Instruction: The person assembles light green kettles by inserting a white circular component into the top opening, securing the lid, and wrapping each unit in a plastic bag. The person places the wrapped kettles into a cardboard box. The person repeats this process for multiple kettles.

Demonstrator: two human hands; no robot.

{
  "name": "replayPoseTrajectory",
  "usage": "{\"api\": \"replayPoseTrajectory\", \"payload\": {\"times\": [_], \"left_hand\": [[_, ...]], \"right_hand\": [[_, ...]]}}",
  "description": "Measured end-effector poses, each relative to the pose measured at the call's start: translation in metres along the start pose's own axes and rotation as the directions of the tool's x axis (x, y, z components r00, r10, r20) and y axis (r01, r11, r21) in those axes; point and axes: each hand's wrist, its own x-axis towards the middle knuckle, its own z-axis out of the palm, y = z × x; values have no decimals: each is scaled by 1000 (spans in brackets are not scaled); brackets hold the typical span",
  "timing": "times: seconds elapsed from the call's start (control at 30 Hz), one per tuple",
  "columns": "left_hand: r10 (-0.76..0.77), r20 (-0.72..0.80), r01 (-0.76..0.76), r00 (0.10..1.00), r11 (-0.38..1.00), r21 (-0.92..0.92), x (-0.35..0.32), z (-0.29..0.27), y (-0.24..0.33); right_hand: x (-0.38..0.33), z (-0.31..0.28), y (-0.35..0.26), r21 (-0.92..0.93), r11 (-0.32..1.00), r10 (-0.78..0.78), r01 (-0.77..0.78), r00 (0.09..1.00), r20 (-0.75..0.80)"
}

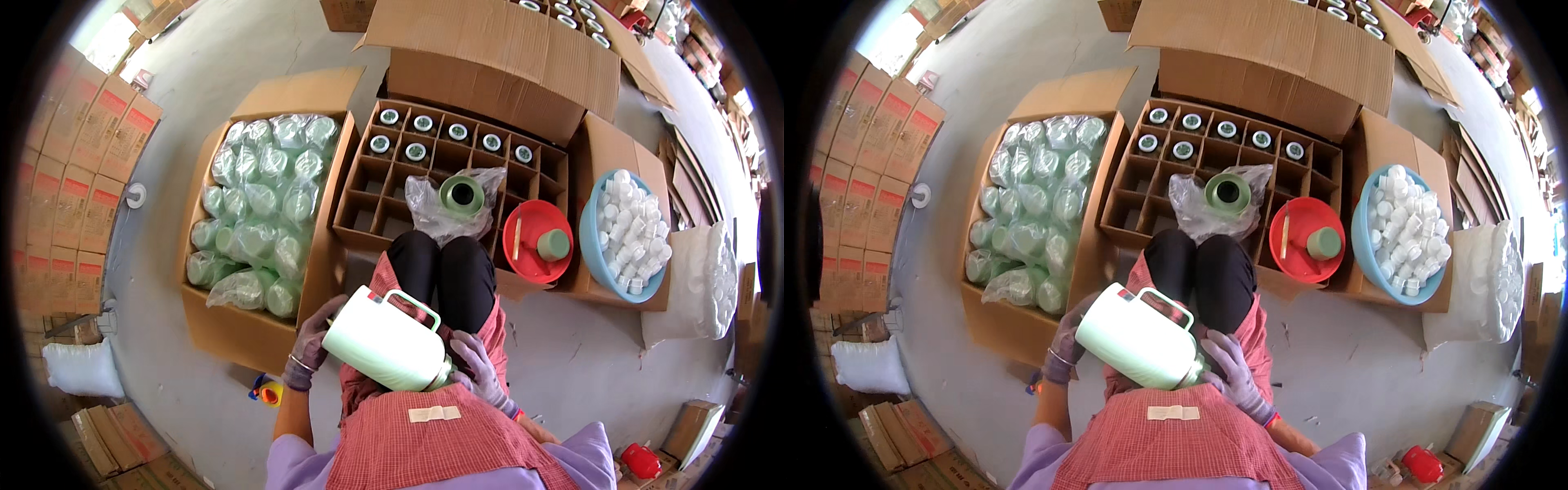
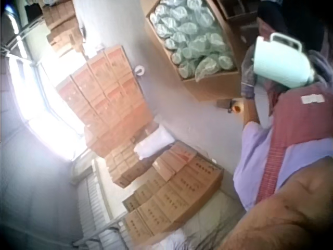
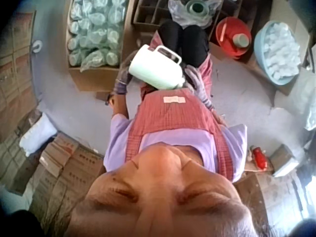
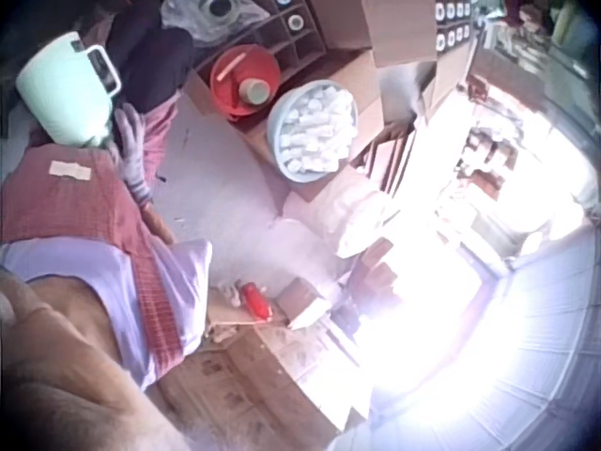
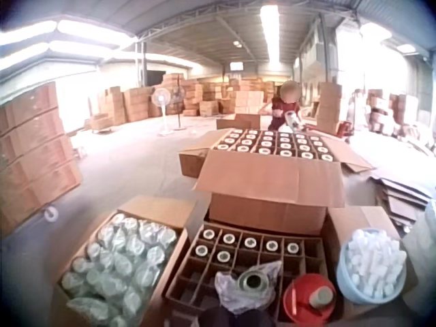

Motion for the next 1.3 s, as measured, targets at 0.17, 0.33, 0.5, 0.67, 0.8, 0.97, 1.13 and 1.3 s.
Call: {"api": "replayPoseTrajectory", "payload": {"times": [0.17, 0.33, 0.5, 0.67, 0.8, 0.97, 1.13, 1.3], "left_hand": [[57, -7, -45, 998, 865, 500, -16, -61, -54], [96, 63, -113, 993, 922, 370, -14, -80, -72], [226, 513, -545, 828, 113, 831, -12, -86, -107], [124, 220, -241, 968, 709, 663, -8, -54, -106], [33, 122, -95, 992, 831, 548, -6, -35, -101], [-68, 21, 55, 997, 918, 393, -2, -20, -95], [-55, -73, 74, 996, 958, 277, 21, -14, -27], [11, 298, -196, 954, 775, 600, 78, 43, 125]], "right_hand": [[49, 25, -33, 336, 941, 52, -46, 999, -8], [108, 5, -53, 921, 340, -77, -189, 971, 227], [130, -2, -66, 655, 748, -346, 105, 905, 249], [141, -6, -90, 446, 768, -558, 460, 822, 113], [144, -11, -101, 291, 880, -415, 376, 906, 83], [146, -13, -116, 410, 892, -167, 192, 981, -97], [137, -25, -87, 57, 952, -285, 299, 941, -185], [74, -22, -12, 96, 983, -150, 157, 986, -80]]}}
